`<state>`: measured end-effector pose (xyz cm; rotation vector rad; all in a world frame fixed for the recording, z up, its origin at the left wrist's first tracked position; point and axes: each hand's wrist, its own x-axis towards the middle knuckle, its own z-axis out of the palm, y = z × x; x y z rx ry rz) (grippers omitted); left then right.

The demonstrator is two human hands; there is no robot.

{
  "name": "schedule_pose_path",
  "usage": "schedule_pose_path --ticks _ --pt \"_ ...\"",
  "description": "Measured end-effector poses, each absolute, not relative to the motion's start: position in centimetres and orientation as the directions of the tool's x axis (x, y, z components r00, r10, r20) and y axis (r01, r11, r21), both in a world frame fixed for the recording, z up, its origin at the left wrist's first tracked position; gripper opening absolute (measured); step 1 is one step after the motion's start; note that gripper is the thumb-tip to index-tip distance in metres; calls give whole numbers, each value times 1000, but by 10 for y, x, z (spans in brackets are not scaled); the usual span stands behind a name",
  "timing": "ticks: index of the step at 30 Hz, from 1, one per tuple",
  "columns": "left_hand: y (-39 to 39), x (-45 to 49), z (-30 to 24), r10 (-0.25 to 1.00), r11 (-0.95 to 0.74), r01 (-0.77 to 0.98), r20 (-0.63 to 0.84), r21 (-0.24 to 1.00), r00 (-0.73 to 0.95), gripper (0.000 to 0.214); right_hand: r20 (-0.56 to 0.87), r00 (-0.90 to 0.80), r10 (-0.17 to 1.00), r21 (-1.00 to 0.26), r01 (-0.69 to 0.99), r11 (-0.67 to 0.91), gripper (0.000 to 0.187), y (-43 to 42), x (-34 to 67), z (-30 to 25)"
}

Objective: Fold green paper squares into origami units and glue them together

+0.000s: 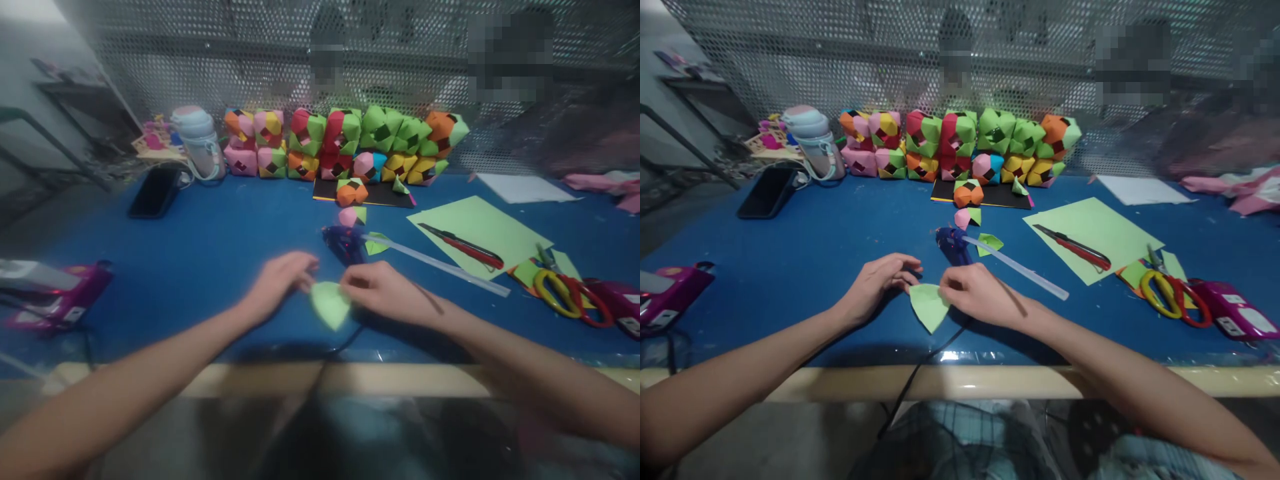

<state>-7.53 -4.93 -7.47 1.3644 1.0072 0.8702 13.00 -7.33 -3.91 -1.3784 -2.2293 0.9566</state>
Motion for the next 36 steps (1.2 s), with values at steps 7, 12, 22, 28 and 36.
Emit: schedule_pose_path --ticks 7,12,22,28,36 --pt "-43 -78 -81 928 46 92 -77 995 365 39 -358 -392 847 -608 787 107 25 -64 215 -11" --pt "-43 -78 -82 927 18 162 -77 987 367 37 -147 93 985 -725 667 -172 18 -22 246 -17" --pt "-45 -76 -78 928 -83 391 -72 917 365 33 -160 53 986 -778 608 -159 10 -1 225 -43" --pt "-44 -75 -79 930 -130 452 -50 883 364 29 -217 -344 913 -663 739 121 33 -27 183 -36" --pt "-51 -73 -69 900 -283 528 32 800 434 26 -207 -342 916 -639 756 138 27 -20 138 -39"
